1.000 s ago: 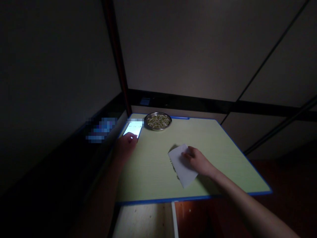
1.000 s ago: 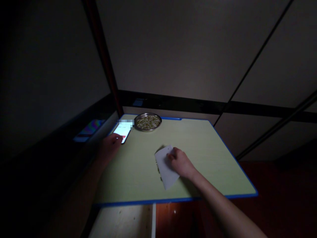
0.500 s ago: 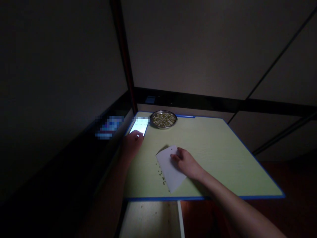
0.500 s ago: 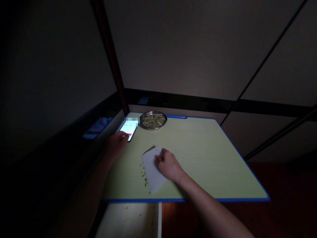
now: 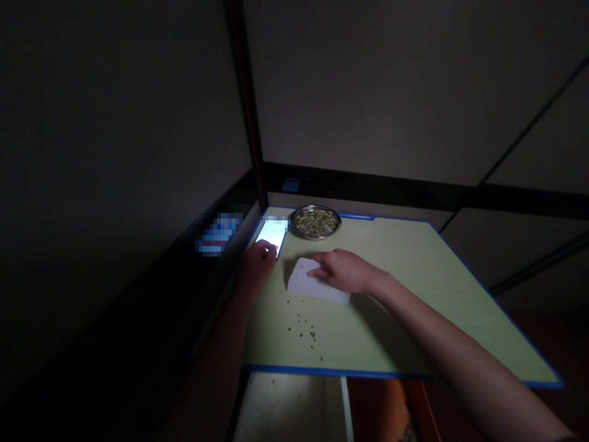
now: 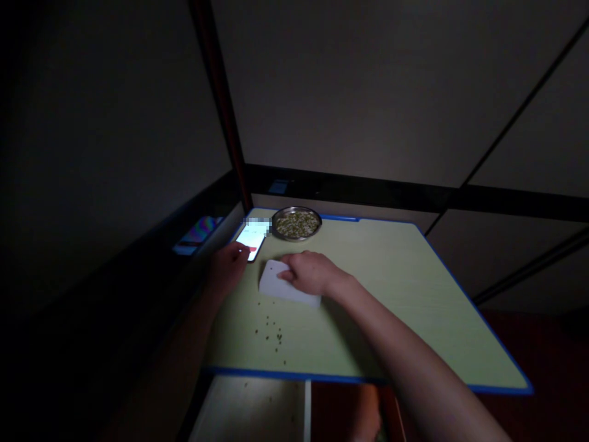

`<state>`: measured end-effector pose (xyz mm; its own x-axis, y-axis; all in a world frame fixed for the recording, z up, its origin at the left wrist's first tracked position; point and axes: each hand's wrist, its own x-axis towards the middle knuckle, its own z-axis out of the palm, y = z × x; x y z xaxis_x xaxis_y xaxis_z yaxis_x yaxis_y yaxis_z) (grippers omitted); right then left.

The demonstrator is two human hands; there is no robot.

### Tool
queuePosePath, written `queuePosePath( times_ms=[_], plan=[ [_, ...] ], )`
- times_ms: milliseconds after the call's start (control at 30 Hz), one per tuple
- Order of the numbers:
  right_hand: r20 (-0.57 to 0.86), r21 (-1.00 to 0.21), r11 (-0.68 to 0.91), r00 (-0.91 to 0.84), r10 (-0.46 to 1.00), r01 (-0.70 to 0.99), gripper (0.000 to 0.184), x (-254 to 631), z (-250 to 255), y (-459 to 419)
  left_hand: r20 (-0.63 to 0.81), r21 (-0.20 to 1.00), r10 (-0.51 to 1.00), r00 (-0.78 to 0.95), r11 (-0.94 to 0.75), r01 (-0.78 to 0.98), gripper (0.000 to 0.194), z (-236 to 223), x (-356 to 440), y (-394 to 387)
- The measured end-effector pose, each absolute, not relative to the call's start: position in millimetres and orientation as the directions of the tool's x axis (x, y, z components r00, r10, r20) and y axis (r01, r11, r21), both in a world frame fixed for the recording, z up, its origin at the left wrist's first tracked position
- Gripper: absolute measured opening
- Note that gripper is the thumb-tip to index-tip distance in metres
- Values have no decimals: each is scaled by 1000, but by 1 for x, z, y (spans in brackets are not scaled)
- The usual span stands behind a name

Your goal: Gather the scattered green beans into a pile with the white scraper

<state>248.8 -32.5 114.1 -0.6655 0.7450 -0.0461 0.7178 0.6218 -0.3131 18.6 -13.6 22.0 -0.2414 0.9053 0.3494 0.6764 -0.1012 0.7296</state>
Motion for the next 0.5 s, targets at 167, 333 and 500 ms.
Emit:
queuePosePath(
  times_ms=[167,333,500],
  plan=[
    [-52,-430,666,-753,656,610,27,229,98,-10,377,777,873,-309,-116,619,23,25,21,-15],
    [-90,-598,622,-813,575,507,27,229,86,-20,290,830,931,-221,-130,543,27,47,22,-35],
    [-99,-604,624,-823,559,497,30,233,77,-44,216,827,957,-192,-74,558,31,64,12,-76]
  ],
)
